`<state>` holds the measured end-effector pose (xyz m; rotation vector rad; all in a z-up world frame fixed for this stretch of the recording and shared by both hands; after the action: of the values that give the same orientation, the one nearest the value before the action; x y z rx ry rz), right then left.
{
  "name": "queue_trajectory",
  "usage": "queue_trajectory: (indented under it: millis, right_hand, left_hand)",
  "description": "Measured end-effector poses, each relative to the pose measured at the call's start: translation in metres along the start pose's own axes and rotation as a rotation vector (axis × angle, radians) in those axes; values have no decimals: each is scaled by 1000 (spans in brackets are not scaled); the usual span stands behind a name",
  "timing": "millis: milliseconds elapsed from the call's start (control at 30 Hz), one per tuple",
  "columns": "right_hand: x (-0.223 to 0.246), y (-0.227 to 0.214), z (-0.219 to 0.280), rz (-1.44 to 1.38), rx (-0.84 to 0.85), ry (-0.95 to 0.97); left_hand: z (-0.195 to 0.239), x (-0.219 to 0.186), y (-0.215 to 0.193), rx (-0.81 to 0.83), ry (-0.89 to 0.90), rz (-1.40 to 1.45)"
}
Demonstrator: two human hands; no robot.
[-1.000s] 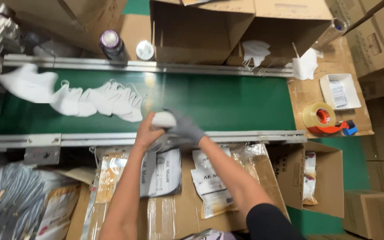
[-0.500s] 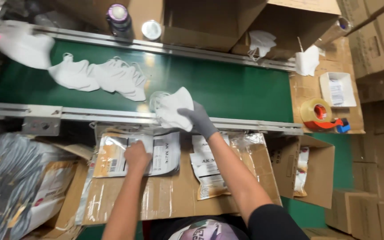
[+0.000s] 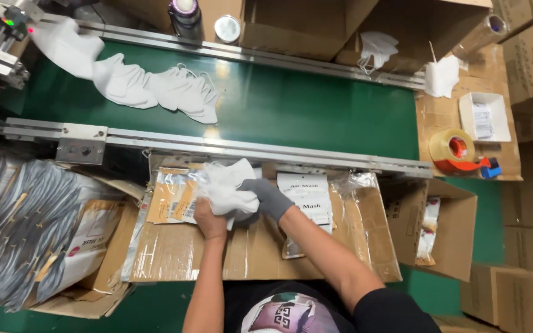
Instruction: The recorder is collecting face masks from a conveyor belt, placing them into plastic packaging bags, and then organizing the filled bags into cardboard boxes.
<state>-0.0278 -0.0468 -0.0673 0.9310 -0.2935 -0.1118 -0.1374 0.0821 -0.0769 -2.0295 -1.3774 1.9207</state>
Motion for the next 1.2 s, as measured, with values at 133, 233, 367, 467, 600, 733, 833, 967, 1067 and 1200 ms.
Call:
queue_trajectory:
  millis: [133,233,367,467,600,733,833,967,1067,1200]
  right_hand:
    - [42,59,44,1553,-308,-342]
    - [38,97,78,1942,-560,-547]
    - [30,103,108,1632,-491,-972]
    - [29,71,104,1948,-330,-680]
    - [44,12,98,2064,-48,-636]
    - [52,-16,135,1678,-529,-1180]
    - [49,45,163,1412,-246,-975]
    - [35,-11,90,1943,-817,-640]
    - [30,10,112,1527,-363,-1288]
    - [75,17,167,1595,-163,-1241]
  left_hand:
    - [-17,-49,-23,-64,-62,-16]
    - [-25,-82,-18,-98,27,-29]
    - [-31,-124,-10,62,219,135]
    - [-48,-127,-6,255,55,317]
    - [-26,-186,-19,347,377,217]
    - [-19,-207,-37,45,404,270]
    - [-16,-187,-30,129,-153,950]
    - [18,-175,61,499,-521,1692]
    - [34,-176,54,620,-678,1656]
    - [32,-122,31,813,-483,750]
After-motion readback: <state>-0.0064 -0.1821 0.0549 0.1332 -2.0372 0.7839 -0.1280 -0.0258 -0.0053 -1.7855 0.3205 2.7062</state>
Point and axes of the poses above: each hand's wrist, its own z-axis away from the middle knuckle, its own y-axis out of the palm, x = y × z, the point moved 4 cm from there along -z, towards the middle knuckle, and after that the axes turned 13 degrees about x, right-handed, at the moved point
